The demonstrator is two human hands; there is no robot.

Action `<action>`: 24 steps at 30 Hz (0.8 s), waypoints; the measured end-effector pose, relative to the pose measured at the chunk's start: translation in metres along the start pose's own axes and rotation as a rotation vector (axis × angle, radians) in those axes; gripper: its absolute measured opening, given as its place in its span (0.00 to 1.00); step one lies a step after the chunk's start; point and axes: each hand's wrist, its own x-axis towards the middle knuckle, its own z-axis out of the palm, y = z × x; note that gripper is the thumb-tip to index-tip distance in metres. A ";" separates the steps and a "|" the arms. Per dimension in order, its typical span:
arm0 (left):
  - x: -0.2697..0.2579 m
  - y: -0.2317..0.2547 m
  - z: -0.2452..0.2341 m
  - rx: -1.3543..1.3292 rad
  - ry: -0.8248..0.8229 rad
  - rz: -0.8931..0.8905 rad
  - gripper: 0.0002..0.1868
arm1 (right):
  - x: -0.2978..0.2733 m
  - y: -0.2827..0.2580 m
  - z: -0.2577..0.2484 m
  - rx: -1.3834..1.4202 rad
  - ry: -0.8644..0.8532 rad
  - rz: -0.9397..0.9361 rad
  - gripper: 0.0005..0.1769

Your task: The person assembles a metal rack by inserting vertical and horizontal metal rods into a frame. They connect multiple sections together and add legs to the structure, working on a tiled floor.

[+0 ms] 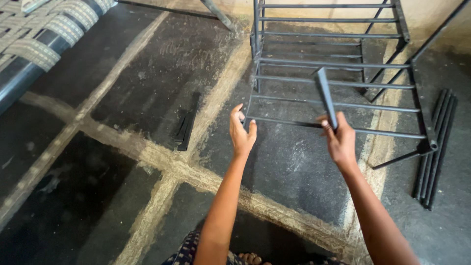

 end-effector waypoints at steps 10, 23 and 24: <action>0.032 0.104 -0.007 -0.311 -0.148 0.195 0.19 | 0.013 -0.065 0.029 -0.038 -0.237 0.093 0.10; 0.088 0.079 -0.077 -0.523 -0.024 -0.073 0.12 | 0.062 -0.048 0.099 0.363 -0.181 -0.076 0.02; 0.090 0.077 -0.081 -0.448 -0.009 -0.077 0.12 | 0.066 -0.043 0.099 0.341 -0.190 -0.031 0.02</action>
